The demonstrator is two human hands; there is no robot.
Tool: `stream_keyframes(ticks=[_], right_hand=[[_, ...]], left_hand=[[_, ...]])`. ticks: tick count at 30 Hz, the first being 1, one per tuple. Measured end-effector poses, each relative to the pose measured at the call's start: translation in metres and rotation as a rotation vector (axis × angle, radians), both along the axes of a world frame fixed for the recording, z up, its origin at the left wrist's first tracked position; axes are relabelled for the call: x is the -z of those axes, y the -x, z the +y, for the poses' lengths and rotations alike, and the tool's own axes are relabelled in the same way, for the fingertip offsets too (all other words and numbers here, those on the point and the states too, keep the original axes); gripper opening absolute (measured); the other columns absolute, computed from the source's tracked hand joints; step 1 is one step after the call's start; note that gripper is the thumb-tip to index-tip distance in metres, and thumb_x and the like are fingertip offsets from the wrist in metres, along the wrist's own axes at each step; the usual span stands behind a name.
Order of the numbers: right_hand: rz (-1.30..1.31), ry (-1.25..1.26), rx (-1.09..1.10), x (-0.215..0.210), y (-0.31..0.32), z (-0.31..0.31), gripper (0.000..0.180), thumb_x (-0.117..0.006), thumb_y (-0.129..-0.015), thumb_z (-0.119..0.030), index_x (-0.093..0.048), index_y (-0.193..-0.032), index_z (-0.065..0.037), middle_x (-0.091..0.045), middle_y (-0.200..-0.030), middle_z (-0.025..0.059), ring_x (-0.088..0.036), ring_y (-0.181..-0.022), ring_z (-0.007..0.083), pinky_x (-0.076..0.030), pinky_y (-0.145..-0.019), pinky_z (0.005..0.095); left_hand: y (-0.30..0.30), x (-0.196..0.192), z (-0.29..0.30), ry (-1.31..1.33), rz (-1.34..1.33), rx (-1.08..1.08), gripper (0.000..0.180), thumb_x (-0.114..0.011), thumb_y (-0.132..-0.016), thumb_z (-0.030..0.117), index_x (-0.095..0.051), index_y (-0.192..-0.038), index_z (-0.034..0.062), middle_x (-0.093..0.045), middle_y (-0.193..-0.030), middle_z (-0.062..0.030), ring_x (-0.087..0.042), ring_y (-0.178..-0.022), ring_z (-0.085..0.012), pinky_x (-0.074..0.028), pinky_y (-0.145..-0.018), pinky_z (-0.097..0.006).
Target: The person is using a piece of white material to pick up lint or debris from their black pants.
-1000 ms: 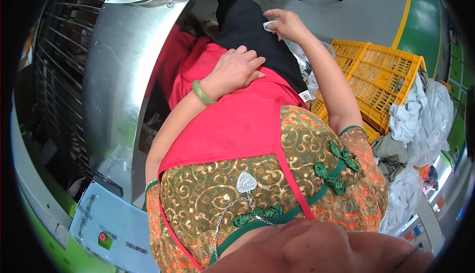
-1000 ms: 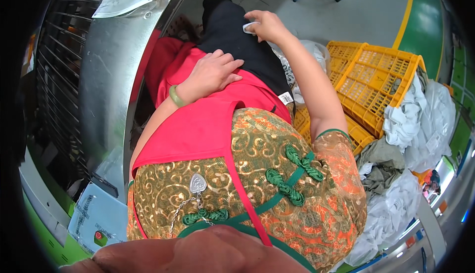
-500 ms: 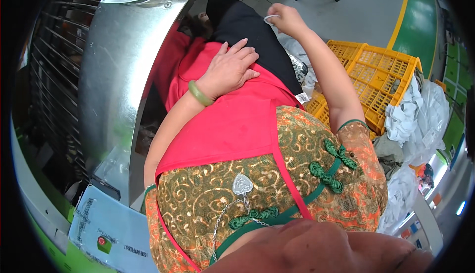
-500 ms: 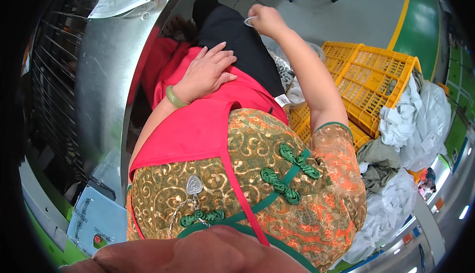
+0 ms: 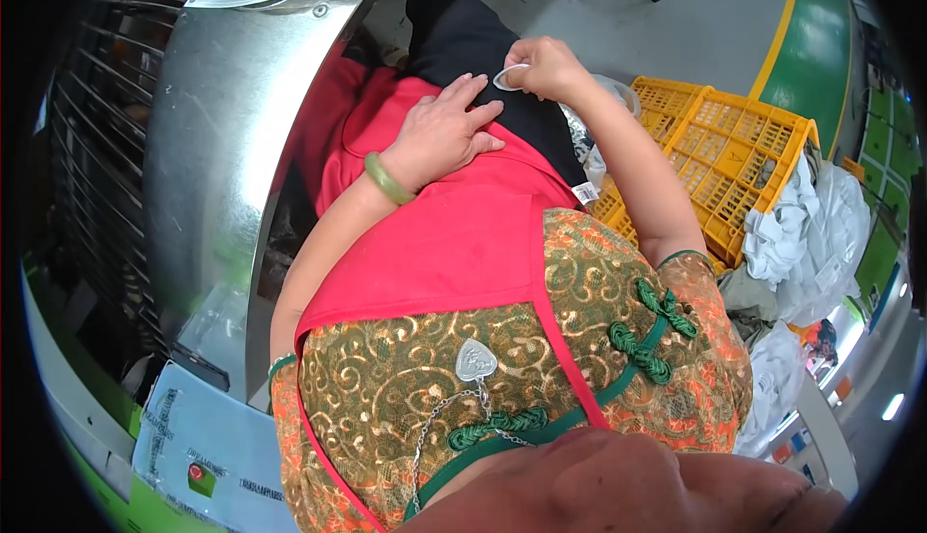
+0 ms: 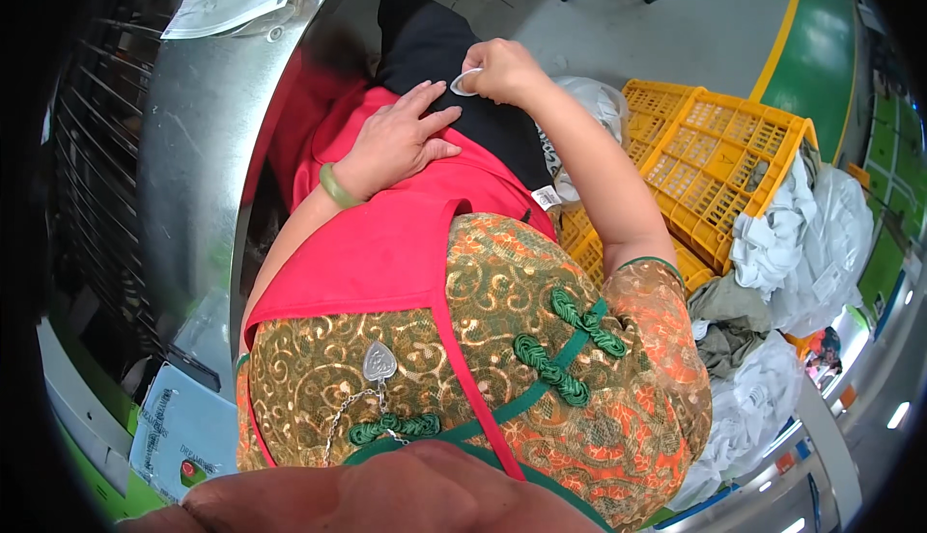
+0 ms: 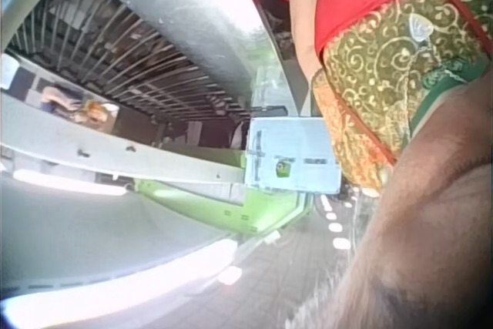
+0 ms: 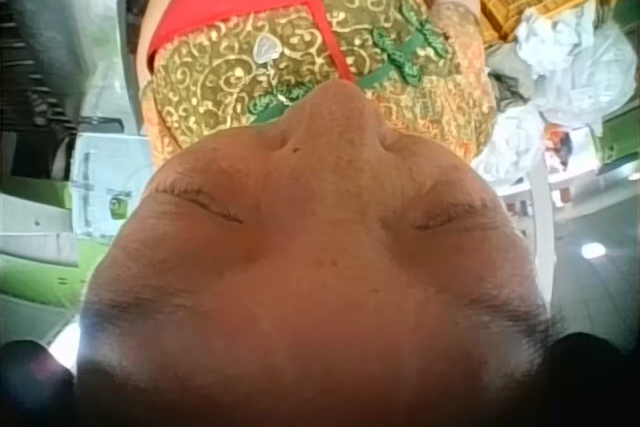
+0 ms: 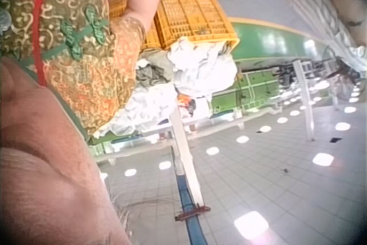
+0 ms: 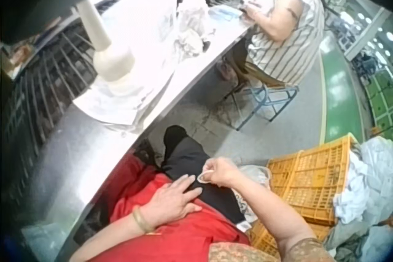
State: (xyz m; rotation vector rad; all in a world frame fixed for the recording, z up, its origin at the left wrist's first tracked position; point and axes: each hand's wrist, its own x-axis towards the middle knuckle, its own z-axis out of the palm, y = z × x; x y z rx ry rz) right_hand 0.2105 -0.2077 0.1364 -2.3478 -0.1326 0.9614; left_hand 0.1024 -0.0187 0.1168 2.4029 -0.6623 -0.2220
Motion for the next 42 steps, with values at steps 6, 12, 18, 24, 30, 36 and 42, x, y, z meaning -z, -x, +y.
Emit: stream_keyframes(ticks=[6,12,18,24,30,36,42], right_hand=[[-0.085,-0.066,0.080,0.011,-0.010,-0.017,0.016,-0.073,-0.076,-0.017,-0.067,-0.079,-0.003,-0.061,-0.061,0.0054,-0.055,-0.050,0.0113,-0.045,-0.047,0.0275],[-0.284,-0.111,-0.098,0.026,0.008,-0.011,0.020,-0.073,-0.075,-0.021,-0.068,-0.081,-0.003,-0.065,-0.067,0.0114,-0.064,-0.061,0.0233,-0.049,-0.057,0.0341],[-0.361,-0.015,-0.003,0.029,-0.013,-0.019,0.023,-0.071,-0.075,-0.026,-0.070,-0.088,-0.007,-0.068,-0.072,0.0160,-0.066,-0.066,0.0305,-0.052,-0.066,0.0402],[-0.128,-0.086,0.010,0.019,0.012,-0.009,0.023,-0.074,-0.076,-0.022,-0.069,-0.086,-0.002,-0.064,-0.064,0.0057,-0.055,-0.049,0.0112,-0.045,-0.047,0.0272],[0.005,-0.119,0.242,0.015,-0.002,-0.030,0.021,-0.076,-0.075,-0.021,-0.067,-0.081,-0.002,-0.063,-0.066,0.0032,-0.053,-0.050,0.0095,-0.043,-0.047,0.0252],[0.069,-0.128,0.188,0.025,0.011,-0.010,0.020,-0.074,-0.076,-0.021,-0.065,-0.081,-0.005,-0.061,-0.067,0.0015,-0.054,-0.053,0.0089,-0.041,-0.047,0.0234],[0.255,-0.219,0.368,0.016,0.004,-0.028,0.019,-0.074,-0.074,-0.020,-0.062,-0.083,-0.008,-0.060,-0.073,0.0006,-0.057,-0.059,0.0100,-0.051,-0.050,0.0250]], left_hand=[[-0.003,0.002,0.006,0.029,0.059,-0.013,0.046,-0.065,-0.084,0.043,-0.064,-0.119,0.0128,-0.048,-0.138,-0.0130,-0.043,-0.131,-0.0298,-0.047,-0.094,-0.042],[-0.002,0.001,0.005,0.044,0.074,-0.019,0.045,-0.065,-0.083,0.042,-0.064,-0.118,0.0127,-0.047,-0.139,-0.0129,-0.042,-0.131,-0.0297,-0.046,-0.095,-0.042],[0.000,0.006,0.007,0.072,0.057,-0.019,0.045,-0.066,-0.083,0.041,-0.065,-0.117,0.0123,-0.047,-0.139,-0.0123,-0.042,-0.131,-0.0296,-0.045,-0.095,-0.042],[0.001,0.003,0.007,0.071,0.080,-0.024,0.043,-0.067,-0.083,0.040,-0.066,-0.116,0.0123,-0.047,-0.139,-0.0121,-0.042,-0.132,-0.0288,-0.045,-0.095,-0.042],[0.000,0.003,0.008,0.088,0.059,-0.036,0.045,-0.069,-0.079,0.041,-0.067,-0.114,0.0128,-0.047,-0.139,-0.0121,-0.044,-0.129,-0.0291,-0.046,-0.093,-0.042],[-0.005,0.009,0.007,0.083,0.012,-0.009,0.045,-0.071,-0.076,0.042,-0.069,-0.112,0.0141,-0.048,-0.140,-0.0120,-0.046,-0.124,-0.0279,-0.046,-0.089,-0.041],[-0.004,0.010,0.007,0.100,0.039,-0.027,0.045,-0.071,-0.076,0.042,-0.069,-0.112,0.0145,-0.047,-0.140,-0.0112,-0.046,-0.124,-0.0273,-0.045,-0.091,-0.040]])
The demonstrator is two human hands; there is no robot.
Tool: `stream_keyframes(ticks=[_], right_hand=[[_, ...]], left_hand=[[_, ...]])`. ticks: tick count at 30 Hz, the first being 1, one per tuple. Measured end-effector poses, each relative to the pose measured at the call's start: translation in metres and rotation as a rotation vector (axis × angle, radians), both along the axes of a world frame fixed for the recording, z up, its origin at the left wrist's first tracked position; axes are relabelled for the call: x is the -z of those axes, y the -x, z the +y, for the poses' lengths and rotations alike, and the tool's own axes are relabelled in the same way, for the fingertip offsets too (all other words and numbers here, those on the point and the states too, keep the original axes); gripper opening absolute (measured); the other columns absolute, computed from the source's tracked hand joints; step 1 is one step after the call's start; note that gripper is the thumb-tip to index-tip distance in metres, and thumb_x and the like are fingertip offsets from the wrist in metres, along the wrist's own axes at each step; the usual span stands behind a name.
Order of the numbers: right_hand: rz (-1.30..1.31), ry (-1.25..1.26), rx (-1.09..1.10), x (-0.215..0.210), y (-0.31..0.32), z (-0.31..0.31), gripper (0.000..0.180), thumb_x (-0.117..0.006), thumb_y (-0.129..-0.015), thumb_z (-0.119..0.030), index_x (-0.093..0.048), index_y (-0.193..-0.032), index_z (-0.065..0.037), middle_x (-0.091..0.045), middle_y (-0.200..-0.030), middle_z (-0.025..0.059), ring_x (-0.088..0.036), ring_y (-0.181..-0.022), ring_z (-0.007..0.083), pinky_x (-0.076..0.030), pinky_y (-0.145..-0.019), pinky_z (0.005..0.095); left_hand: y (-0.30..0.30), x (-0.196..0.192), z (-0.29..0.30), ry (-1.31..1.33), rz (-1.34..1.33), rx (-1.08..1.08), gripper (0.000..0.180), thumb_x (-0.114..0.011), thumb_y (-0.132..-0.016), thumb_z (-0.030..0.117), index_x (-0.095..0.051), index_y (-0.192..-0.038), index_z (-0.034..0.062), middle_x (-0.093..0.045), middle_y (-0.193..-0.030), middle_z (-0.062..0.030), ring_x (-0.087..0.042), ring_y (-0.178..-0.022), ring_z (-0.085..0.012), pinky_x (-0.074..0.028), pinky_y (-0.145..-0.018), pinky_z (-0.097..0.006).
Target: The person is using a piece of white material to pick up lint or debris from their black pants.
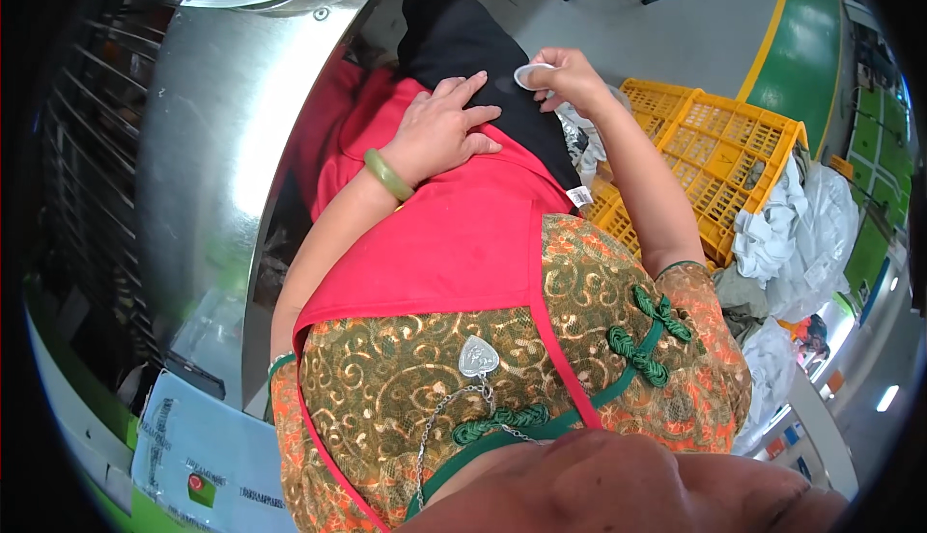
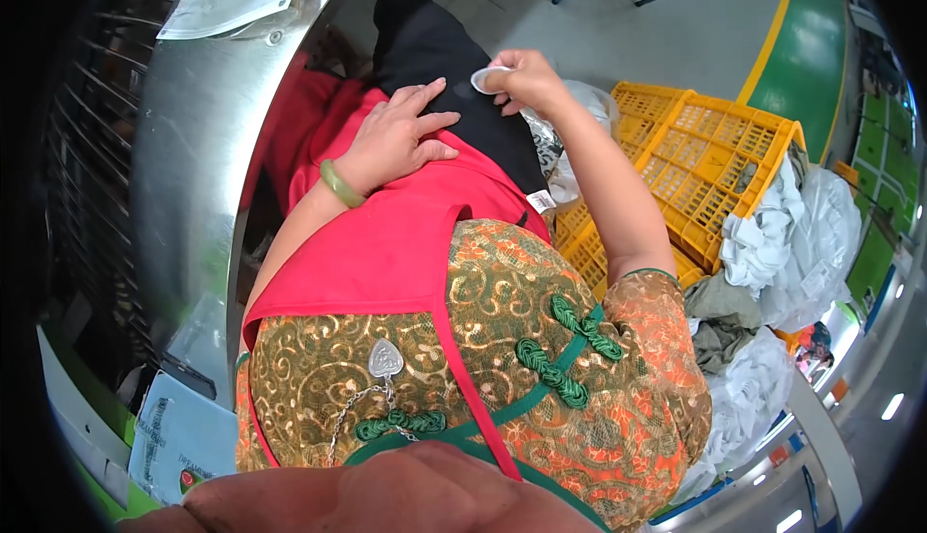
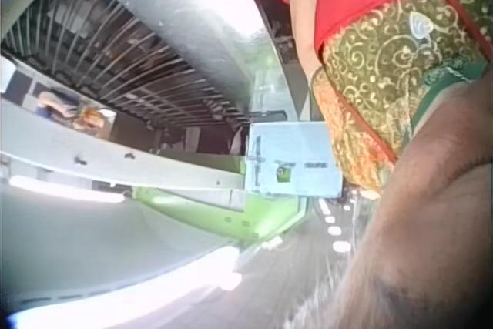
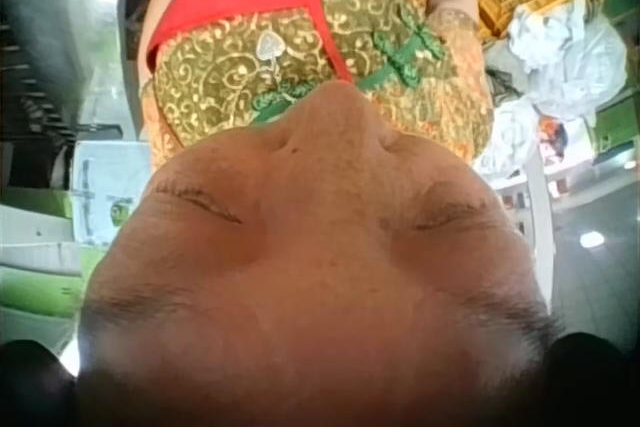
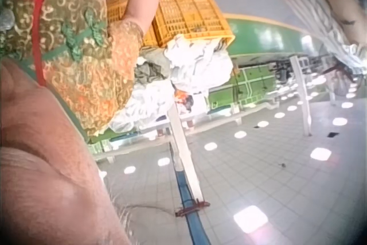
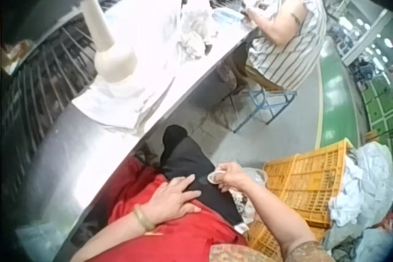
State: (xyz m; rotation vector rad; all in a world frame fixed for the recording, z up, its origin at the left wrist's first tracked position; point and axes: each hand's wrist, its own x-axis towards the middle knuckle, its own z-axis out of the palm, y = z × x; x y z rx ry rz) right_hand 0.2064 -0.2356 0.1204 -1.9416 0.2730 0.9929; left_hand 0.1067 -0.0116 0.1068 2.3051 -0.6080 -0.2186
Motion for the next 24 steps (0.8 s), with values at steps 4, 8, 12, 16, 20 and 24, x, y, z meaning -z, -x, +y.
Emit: stream_keyframes(ticks=[4,8,12,16,20,24], right_hand=[[-0.094,0.043,-0.113,0.004,0.007,0.014,0.020,-0.073,-0.076,-0.021,-0.063,-0.081,-0.005,-0.062,-0.072,0.0029,-0.059,-0.059,0.0101,-0.050,-0.050,0.0253],[-0.124,0.090,-0.151,0.003,0.005,0.001,0.018,-0.073,-0.076,-0.017,-0.062,-0.078,-0.002,-0.063,-0.068,0.0049,-0.060,-0.057,0.0118,-0.051,-0.049,0.0265],[-0.086,-0.008,-0.087,-0.006,0.000,-0.001,0.017,-0.072,-0.079,-0.015,-0.061,-0.079,-0.002,-0.062,-0.070,0.0039,-0.060,-0.060,0.0104,-0.050,-0.050,0.0240],[-0.193,0.113,-0.220,-0.017,0.007,0.001,0.019,-0.073,-0.078,-0.018,-0.062,-0.080,-0.002,-0.062,-0.069,0.0046,-0.060,-0.057,0.0113,-0.050,-0.049,0.0252],[-0.156,0.169,-0.180,-0.017,0.006,-0.023,0.018,-0.072,-0.077,-0.017,-0.061,-0.078,-0.002,-0.062,-0.067,0.0048,-0.060,-0.057,0.0111,-0.050,-0.049,0.0249],[-0.108,0.047,-0.092,-0.018,0.004,-0.022,0.017,-0.072,-0.077,-0.015,-0.062,-0.079,-0.002,-0.062,-0.067,0.0056,-0.060,-0.055,0.0113,-0.049,-0.047,0.0257]], left_hand=[[0.001,0.001,-0.002,-0.005,-0.010,0.004,0.045,-0.072,-0.076,0.041,-0.070,-0.112,0.0145,-0.047,-0.141,-0.0109,-0.046,-0.124,-0.0272,-0.045,-0.091,-0.039],[0.002,-0.001,0.000,0.002,0.013,-0.004,0.045,-0.072,-0.076,0.040,-0.070,-0.112,0.0146,-0.048,-0.140,-0.0111,-0.045,-0.124,-0.0274,-0.045,-0.091,-0.040],[0.003,0.005,0.000,0.024,-0.001,-0.007,0.045,-0.069,-0.077,0.044,-0.070,-0.112,0.0167,-0.046,-0.141,-0.0111,-0.045,-0.125,-0.0289,-0.045,-0.089,-0.044],[0.000,-0.006,-0.019,0.000,-0.045,-0.004,0.044,-0.071,-0.076,0.041,-0.070,-0.112,0.0153,-0.047,-0.141,-0.0101,-0.045,-0.124,-0.0279,-0.045,-0.089,-0.041],[-0.001,-0.008,-0.020,0.015,-0.005,-0.007,0.044,-0.072,-0.076,0.040,-0.070,-0.112,0.0145,-0.047,-0.141,-0.0102,-0.045,-0.125,-0.0279,-0.045,-0.091,-0.040],[0.000,-0.005,-0.020,0.010,-0.031,-0.009,0.044,-0.070,-0.077,0.042,-0.070,-0.112,0.0153,-0.046,-0.141,-0.0105,-0.045,-0.125,-0.0287,-0.045,-0.091,-0.041]])
